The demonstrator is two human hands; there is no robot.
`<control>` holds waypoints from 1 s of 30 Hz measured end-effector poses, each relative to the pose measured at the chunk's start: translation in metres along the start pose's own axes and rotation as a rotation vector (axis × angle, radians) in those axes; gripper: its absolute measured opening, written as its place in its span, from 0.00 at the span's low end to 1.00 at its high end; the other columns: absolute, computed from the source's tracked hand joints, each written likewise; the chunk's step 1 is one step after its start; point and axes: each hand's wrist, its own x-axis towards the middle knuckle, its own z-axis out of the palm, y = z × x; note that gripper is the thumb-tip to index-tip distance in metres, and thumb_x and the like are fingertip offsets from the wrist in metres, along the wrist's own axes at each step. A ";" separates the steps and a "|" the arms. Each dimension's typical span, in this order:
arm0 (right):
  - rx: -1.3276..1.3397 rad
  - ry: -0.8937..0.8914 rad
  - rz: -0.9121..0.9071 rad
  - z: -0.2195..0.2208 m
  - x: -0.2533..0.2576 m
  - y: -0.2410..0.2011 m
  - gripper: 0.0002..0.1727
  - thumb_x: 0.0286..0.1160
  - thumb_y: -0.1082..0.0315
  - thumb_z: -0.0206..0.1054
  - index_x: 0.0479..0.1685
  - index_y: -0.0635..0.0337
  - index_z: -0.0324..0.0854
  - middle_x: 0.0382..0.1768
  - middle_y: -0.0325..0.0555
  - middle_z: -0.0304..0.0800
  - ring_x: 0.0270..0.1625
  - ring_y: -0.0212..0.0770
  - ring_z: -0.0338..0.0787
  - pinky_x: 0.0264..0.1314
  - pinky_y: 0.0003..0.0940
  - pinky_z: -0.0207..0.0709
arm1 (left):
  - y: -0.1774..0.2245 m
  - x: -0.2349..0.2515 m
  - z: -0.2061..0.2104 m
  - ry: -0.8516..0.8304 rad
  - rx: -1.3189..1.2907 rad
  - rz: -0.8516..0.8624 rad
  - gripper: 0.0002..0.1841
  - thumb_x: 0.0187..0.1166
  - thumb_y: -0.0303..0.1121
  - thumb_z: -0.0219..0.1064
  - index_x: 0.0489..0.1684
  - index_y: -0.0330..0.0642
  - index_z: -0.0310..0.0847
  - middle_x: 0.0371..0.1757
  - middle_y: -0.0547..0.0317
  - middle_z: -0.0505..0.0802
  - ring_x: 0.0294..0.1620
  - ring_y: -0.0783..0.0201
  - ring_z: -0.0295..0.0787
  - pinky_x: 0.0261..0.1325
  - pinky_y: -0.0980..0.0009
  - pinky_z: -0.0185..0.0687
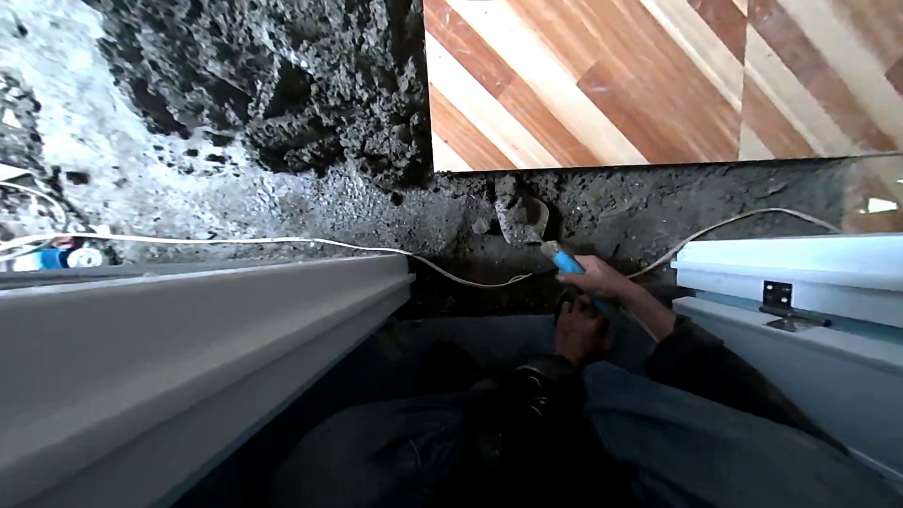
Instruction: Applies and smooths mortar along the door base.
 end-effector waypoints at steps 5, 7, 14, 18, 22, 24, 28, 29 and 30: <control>-0.051 -0.021 0.026 -0.012 -0.038 -0.028 0.16 0.84 0.59 0.67 0.52 0.66 0.81 0.30 0.47 0.83 0.30 0.37 0.83 0.40 0.37 0.81 | -0.002 0.000 0.007 0.087 0.006 0.049 0.11 0.75 0.41 0.69 0.35 0.46 0.95 0.52 0.54 0.97 0.61 0.47 0.89 0.64 0.48 0.78; -0.120 -0.052 0.032 -0.022 -0.050 -0.049 0.17 0.85 0.57 0.67 0.53 0.64 0.81 0.29 0.46 0.84 0.28 0.36 0.83 0.37 0.37 0.82 | -0.002 0.000 0.007 0.019 0.002 0.035 0.13 0.79 0.42 0.66 0.40 0.47 0.95 0.55 0.55 0.96 0.66 0.49 0.87 0.68 0.48 0.76; -0.095 -0.226 -0.137 -0.057 -0.057 -0.228 0.15 0.93 0.63 0.55 0.57 0.70 0.73 0.26 0.49 0.82 0.17 0.37 0.80 0.19 0.30 0.79 | -0.006 0.003 0.007 -0.004 0.031 0.041 0.14 0.78 0.43 0.65 0.39 0.46 0.94 0.48 0.52 0.96 0.64 0.47 0.88 0.67 0.48 0.76; -0.325 -0.088 -0.085 -0.050 -0.044 -0.309 0.19 0.94 0.59 0.53 0.66 0.66 0.74 0.36 0.55 0.86 0.27 0.43 0.88 0.30 0.35 0.86 | -0.005 0.002 0.005 0.011 -0.028 0.017 0.13 0.78 0.43 0.66 0.40 0.46 0.95 0.50 0.53 0.96 0.64 0.47 0.88 0.67 0.48 0.77; -0.388 -0.172 -0.070 -0.073 -0.026 -0.219 0.17 0.90 0.54 0.60 0.57 0.61 0.78 0.28 0.49 0.84 0.18 0.42 0.84 0.22 0.39 0.84 | -0.007 0.001 0.003 0.009 -0.020 0.015 0.14 0.79 0.43 0.65 0.40 0.46 0.95 0.48 0.52 0.96 0.64 0.48 0.87 0.68 0.50 0.77; -0.411 -0.103 0.185 -0.073 -0.064 -0.193 0.16 0.91 0.56 0.59 0.65 0.56 0.77 0.36 0.52 0.83 0.27 0.47 0.82 0.35 0.43 0.80 | -0.004 0.001 0.004 0.010 -0.005 0.009 0.15 0.79 0.44 0.65 0.40 0.46 0.95 0.48 0.51 0.96 0.64 0.48 0.87 0.68 0.50 0.76; -0.297 -0.029 0.150 -0.091 -0.050 -0.073 0.18 0.86 0.55 0.66 0.60 0.61 0.81 0.21 0.48 0.80 0.14 0.38 0.77 0.18 0.33 0.77 | -0.003 0.001 0.005 -0.030 0.006 0.010 0.16 0.81 0.45 0.63 0.40 0.45 0.93 0.51 0.52 0.95 0.66 0.49 0.86 0.70 0.50 0.74; -0.297 -0.046 0.183 -0.092 -0.046 -0.065 0.18 0.86 0.55 0.66 0.59 0.62 0.81 0.21 0.48 0.79 0.15 0.38 0.77 0.19 0.32 0.77 | -0.003 0.002 0.004 -0.042 0.008 0.008 0.16 0.82 0.45 0.62 0.40 0.46 0.93 0.51 0.52 0.95 0.67 0.49 0.86 0.70 0.50 0.74; -0.294 -0.048 0.203 -0.092 -0.042 -0.060 0.18 0.86 0.55 0.66 0.60 0.62 0.81 0.21 0.48 0.79 0.15 0.37 0.76 0.20 0.32 0.77 | -0.003 0.002 0.003 -0.048 0.013 0.005 0.16 0.82 0.45 0.62 0.41 0.46 0.94 0.52 0.52 0.95 0.67 0.49 0.86 0.70 0.50 0.74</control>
